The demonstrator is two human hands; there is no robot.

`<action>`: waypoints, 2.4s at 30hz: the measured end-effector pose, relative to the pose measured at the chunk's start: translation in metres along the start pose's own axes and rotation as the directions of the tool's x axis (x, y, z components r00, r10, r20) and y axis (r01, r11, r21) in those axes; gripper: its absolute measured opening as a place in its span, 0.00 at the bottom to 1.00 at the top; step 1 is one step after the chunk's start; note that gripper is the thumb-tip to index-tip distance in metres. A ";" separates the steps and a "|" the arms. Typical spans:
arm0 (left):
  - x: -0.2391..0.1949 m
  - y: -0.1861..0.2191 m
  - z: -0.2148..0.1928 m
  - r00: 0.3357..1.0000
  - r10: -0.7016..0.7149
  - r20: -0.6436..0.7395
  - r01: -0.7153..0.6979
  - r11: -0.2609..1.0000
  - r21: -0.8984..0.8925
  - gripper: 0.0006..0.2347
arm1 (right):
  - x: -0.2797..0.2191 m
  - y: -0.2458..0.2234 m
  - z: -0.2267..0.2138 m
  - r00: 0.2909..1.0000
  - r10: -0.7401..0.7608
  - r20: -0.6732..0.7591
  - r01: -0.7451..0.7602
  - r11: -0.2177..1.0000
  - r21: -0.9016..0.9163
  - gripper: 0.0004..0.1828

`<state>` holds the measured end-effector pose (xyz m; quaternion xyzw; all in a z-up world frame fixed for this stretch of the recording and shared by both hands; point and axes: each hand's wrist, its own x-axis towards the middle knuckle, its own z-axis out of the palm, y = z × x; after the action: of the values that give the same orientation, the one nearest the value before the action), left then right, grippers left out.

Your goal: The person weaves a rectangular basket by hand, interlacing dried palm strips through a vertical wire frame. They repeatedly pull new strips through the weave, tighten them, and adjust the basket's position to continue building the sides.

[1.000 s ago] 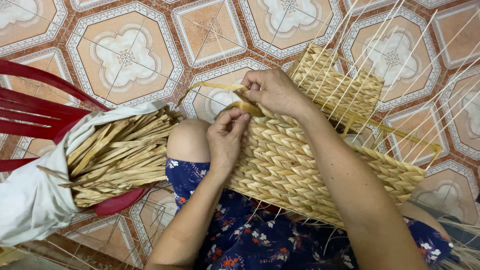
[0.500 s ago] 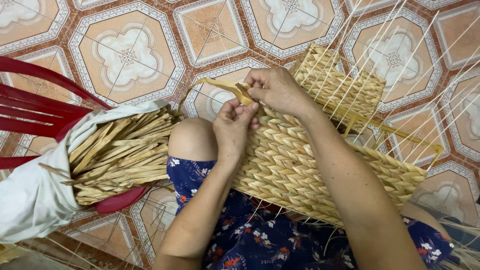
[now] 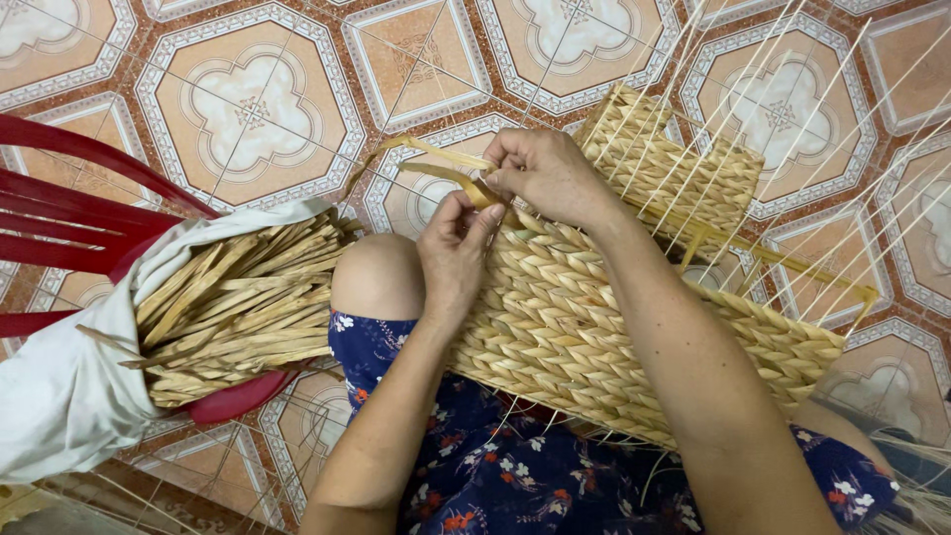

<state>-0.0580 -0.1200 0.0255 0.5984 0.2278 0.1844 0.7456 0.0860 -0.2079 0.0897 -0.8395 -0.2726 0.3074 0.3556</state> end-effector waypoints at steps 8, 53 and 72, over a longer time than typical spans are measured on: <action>0.019 -0.031 -0.010 0.953 -0.277 0.126 0.299 0.930 -0.214 0.04 | 0.000 -0.001 -0.001 0.995 0.089 0.051 -0.091 0.995 0.046 0.00; 0.034 -0.049 -0.009 0.861 -0.302 0.409 0.460 0.805 -0.375 0.06 | -0.060 0.026 0.068 0.792 0.237 -0.562 0.232 0.736 0.636 0.19; 0.020 -0.040 -0.013 0.991 0.118 0.066 -0.124 0.989 0.083 0.04 | -0.113 0.082 0.061 0.990 -0.051 -0.128 0.116 -0.193 0.974 0.06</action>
<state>-0.0481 -0.1072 -0.0187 0.6482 0.1761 0.2010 0.7130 -0.0123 -0.3070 0.0292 -0.2480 0.0158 0.3640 0.8977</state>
